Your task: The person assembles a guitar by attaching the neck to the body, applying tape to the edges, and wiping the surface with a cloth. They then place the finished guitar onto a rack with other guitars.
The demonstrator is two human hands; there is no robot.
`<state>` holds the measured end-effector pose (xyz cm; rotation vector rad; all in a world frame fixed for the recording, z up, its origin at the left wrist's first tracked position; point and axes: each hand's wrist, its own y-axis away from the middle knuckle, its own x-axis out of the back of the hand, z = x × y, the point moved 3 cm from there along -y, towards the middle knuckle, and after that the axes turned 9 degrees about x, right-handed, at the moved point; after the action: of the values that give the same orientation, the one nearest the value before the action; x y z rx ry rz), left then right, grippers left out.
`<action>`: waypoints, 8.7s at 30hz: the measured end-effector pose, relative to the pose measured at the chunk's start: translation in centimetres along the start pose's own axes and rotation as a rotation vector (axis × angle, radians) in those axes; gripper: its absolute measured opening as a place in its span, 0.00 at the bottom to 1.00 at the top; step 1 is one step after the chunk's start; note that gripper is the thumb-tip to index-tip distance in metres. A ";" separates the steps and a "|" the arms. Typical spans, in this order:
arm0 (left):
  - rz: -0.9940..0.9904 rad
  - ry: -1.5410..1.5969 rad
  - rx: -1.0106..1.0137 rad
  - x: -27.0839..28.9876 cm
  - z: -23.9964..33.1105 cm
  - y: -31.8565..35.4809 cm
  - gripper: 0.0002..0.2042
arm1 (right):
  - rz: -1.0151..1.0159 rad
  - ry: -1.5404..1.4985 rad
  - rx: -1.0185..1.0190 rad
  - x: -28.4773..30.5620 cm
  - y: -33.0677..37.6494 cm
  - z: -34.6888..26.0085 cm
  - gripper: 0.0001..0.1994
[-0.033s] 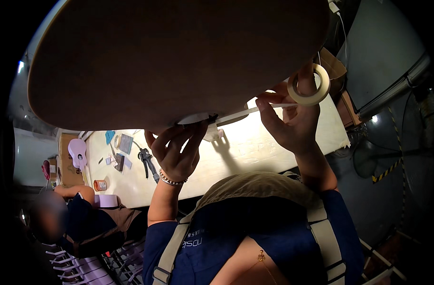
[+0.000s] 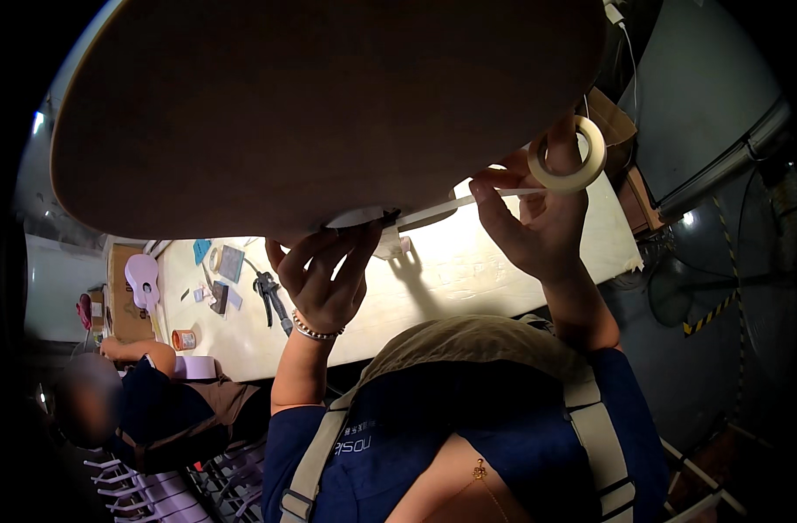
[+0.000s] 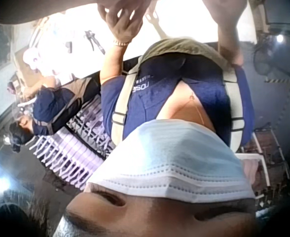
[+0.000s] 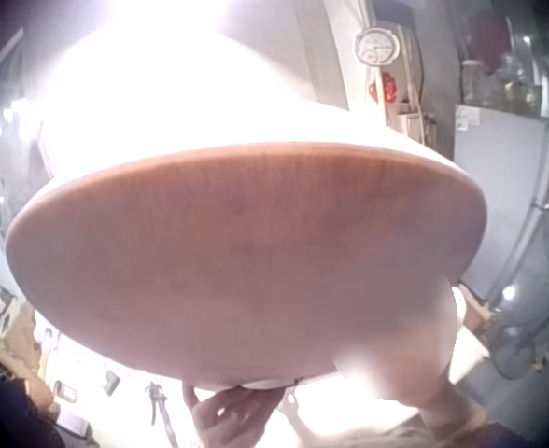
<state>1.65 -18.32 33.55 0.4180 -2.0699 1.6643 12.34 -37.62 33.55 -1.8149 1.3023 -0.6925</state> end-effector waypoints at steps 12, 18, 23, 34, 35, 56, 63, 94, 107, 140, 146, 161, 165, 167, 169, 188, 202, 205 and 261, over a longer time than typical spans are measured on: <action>0.062 -0.075 0.150 -1.4 -0.3 -0.1 0.10 | 0.005 -0.059 -0.124 -2.1 -2.4 2.5 0.25; 0.020 -0.065 0.312 0.1 -2.7 -0.6 0.09 | 0.239 -0.530 -0.309 -8.9 6.0 6.9 0.48; 0.043 -0.118 0.407 1.8 -6.1 0.6 0.06 | -0.224 -0.225 -0.506 -18.3 9.9 10.6 0.28; -0.121 0.577 1.364 -2.8 -3.9 14.6 0.12 | -0.526 0.233 -0.452 -10.5 11.9 10.5 0.36; -0.172 0.653 1.408 -4.3 -3.2 17.2 0.13 | -0.578 0.266 -0.431 -9.9 13.2 11.5 0.37; -0.323 0.878 1.626 -8.5 -3.4 23.0 0.13 | -0.102 0.443 -0.587 -10.9 16.0 11.5 0.21; -0.523 0.627 1.223 -6.9 -5.4 22.1 0.08 | -0.086 0.467 -0.557 -11.0 16.6 12.3 0.21; -0.914 0.524 0.558 -9.1 -5.4 19.9 0.20 | 0.294 0.403 -0.784 9.8 21.3 19.0 0.26; -0.944 0.439 0.386 -10.6 -2.5 18.8 0.28 | 0.316 0.367 -0.721 9.8 21.5 19.2 0.28; -1.810 1.388 1.284 -29.1 7.8 11.0 0.14 | 0.349 0.378 -0.735 9.0 20.2 19.3 0.29; -1.907 1.322 1.282 -30.6 8.2 10.9 0.10 | 0.259 0.856 -0.726 8.7 18.5 16.7 0.30; -1.231 0.369 0.143 -21.6 3.9 11.9 0.26 | -0.338 1.391 -1.123 18.2 19.2 11.3 0.18; -1.624 0.528 0.303 -19.9 0.5 9.9 0.20 | -0.519 1.049 -0.678 11.2 14.9 12.0 0.39; -1.963 0.811 0.535 -20.5 -1.5 11.6 0.19 | -0.751 0.775 -0.629 5.9 15.6 12.5 0.48; -1.911 0.816 0.500 -21.4 -1.8 15.2 0.22 | -0.737 0.680 -0.534 3.0 18.3 13.3 0.42; -0.895 0.320 0.317 -11.5 -3.4 14.2 0.19 | -0.561 0.667 -0.546 1.3 19.3 13.9 0.25; -0.491 0.186 0.756 -0.9 -22.9 23.6 0.20 | 0.062 0.459 -0.674 -2.4 21.6 9.6 0.21; -0.732 0.155 1.062 -1.1 -27.0 28.5 0.36 | 0.119 -0.356 -1.293 -8.9 33.9 15.4 0.28; -2.149 0.555 -0.522 4.6 10.3 49.1 0.41 | 1.978 1.490 -2.061 -25.1 92.8 -33.7 0.15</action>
<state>-28.37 -17.01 -6.94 1.1237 -0.5550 -0.1348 -70.65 -39.01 -25.47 -0.5204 -1.8349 -0.5894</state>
